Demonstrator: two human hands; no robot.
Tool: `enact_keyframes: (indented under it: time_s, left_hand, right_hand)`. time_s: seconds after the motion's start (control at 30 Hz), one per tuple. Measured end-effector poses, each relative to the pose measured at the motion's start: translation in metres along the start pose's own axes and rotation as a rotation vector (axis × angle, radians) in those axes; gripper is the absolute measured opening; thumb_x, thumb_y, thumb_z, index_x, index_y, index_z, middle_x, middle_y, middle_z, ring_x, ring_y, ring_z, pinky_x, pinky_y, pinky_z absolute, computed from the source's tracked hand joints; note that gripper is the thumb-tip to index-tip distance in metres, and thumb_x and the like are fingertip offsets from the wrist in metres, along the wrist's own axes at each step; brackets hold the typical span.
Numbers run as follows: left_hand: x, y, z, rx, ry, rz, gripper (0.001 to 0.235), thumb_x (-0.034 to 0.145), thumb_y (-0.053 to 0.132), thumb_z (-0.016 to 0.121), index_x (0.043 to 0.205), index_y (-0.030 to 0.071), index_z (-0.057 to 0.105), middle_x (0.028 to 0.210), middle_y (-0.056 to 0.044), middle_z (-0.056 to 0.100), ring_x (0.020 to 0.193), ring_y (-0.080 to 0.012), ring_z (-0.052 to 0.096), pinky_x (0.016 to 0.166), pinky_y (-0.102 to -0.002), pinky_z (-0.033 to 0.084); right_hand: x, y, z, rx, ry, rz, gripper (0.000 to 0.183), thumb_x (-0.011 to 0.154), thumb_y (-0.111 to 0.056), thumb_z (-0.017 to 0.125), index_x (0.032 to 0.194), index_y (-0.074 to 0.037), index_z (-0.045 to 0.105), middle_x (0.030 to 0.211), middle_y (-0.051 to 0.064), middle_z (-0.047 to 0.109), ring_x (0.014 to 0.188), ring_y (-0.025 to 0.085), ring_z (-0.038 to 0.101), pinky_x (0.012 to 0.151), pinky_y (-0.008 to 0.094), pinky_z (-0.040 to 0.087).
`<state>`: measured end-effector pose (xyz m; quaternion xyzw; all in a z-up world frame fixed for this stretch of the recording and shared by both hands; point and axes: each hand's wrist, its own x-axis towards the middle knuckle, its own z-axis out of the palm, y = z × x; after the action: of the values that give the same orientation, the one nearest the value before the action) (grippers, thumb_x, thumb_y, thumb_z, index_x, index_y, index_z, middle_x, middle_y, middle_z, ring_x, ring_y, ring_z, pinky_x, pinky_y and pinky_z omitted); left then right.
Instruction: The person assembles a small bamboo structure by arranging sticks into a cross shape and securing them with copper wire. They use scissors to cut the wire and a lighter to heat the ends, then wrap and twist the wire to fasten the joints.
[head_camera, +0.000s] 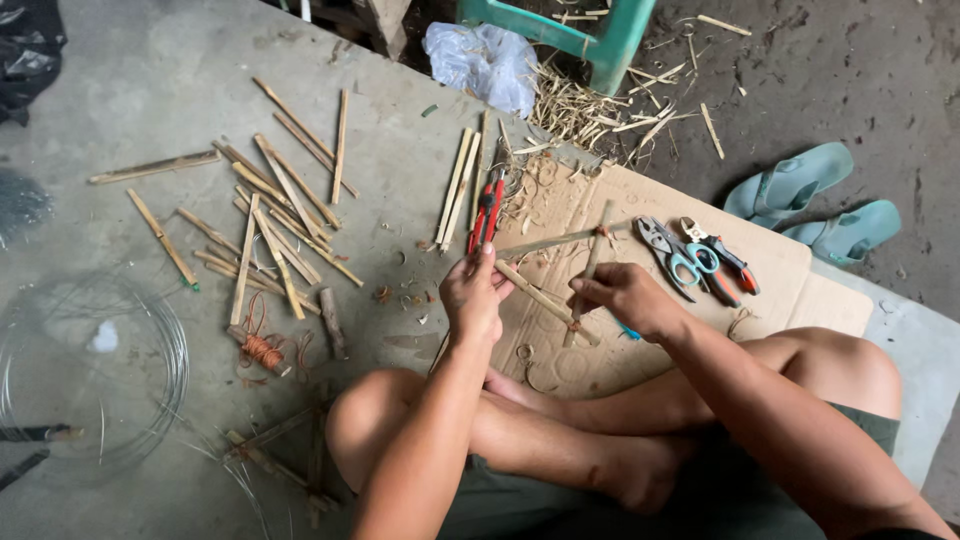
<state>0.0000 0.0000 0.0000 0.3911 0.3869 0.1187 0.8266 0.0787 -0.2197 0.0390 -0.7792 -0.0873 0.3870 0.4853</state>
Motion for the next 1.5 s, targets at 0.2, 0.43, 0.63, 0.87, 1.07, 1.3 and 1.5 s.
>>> enact_keyframes:
  time_s: [0.2,0.43,0.63,0.87,1.07,1.3,1.5]
  left_hand:
    - [-0.004,0.006,-0.012,-0.015,-0.111,-0.165,0.026,0.091,0.020,0.071,0.106,-0.001,0.068,0.095,-0.014,0.066,0.083,-0.0257,0.068,0.076,-0.039,0.060]
    - [-0.001,0.002,-0.011,-0.057,-0.213,-0.268,0.025,0.095,0.016,0.063,0.113,-0.002,0.064,0.099,-0.015,0.067,0.093,-0.0271,0.070,0.084,-0.039,0.059]
    - [-0.007,0.011,-0.019,0.056,-0.416,-0.285,0.026,0.096,0.005,0.063,0.118,-0.006,0.059,0.106,-0.020,0.073,0.099,-0.0298,0.075,0.088,-0.039,0.061]
    - [-0.013,0.004,-0.012,0.300,-0.577,-0.283,0.044,0.094,0.000,0.061,0.137,-0.004,0.053,0.110,-0.022,0.074,0.091,-0.0246,0.074,0.079,-0.033,0.060]
    - [-0.015,0.004,-0.019,0.419,-0.618,-0.242,0.056,0.093,-0.003,0.061,0.148,-0.005,0.047,0.111,-0.023,0.074,0.088,-0.0219,0.074,0.076,-0.029,0.061]
    - [-0.016,0.008,-0.020,0.574,-0.753,-0.225,0.063,0.090,-0.001,0.072,0.147,-0.005,0.047,0.101,-0.020,0.075,0.080,-0.0187,0.073,0.070,-0.029,0.059]
    - [-0.004,0.002,-0.025,0.533,-0.701,-0.224,0.052,0.092,0.005,0.069,0.142,-0.005,0.056,0.094,-0.016,0.076,0.073,-0.0175,0.071,0.067,-0.029,0.058]
  right_hand:
    - [0.012,0.002,-0.028,0.124,-0.111,-0.046,0.036,0.102,-0.024,0.061,0.118,0.008,0.067,0.093,0.014,0.077,0.077,0.019,0.070,0.074,0.035,0.057]
    - [0.011,-0.012,-0.040,-0.102,-0.030,-0.044,0.043,0.101,-0.025,0.057,0.134,0.002,0.061,0.092,0.011,0.079,0.083,0.015,0.072,0.081,0.030,0.058]
    - [0.018,-0.028,-0.060,-0.355,-0.044,-0.134,0.038,0.106,-0.029,0.053,0.126,-0.001,0.071,0.091,0.005,0.078,0.082,0.012,0.069,0.081,0.031,0.056]
    - [0.027,-0.052,-0.086,-0.488,-0.187,-0.070,0.041,0.102,-0.026,0.052,0.138,-0.009,0.062,0.085,0.005,0.076,0.075,0.014,0.064,0.074,0.034,0.055]
    - [0.033,-0.049,-0.079,-0.535,-0.234,-0.031,0.034,0.103,-0.026,0.052,0.124,-0.005,0.070,0.086,0.006,0.078,0.078,0.014,0.067,0.075,0.034,0.055]
    - [0.026,-0.058,-0.079,-0.639,-0.239,-0.070,0.028,0.097,-0.023,0.056,0.116,-0.009,0.072,0.084,0.003,0.078,0.077,0.016,0.068,0.074,0.034,0.054]
    - [0.020,-0.064,-0.074,-0.642,-0.178,-0.090,0.026,0.098,-0.025,0.055,0.112,-0.010,0.071,0.083,0.002,0.078,0.074,0.017,0.068,0.072,0.035,0.055]
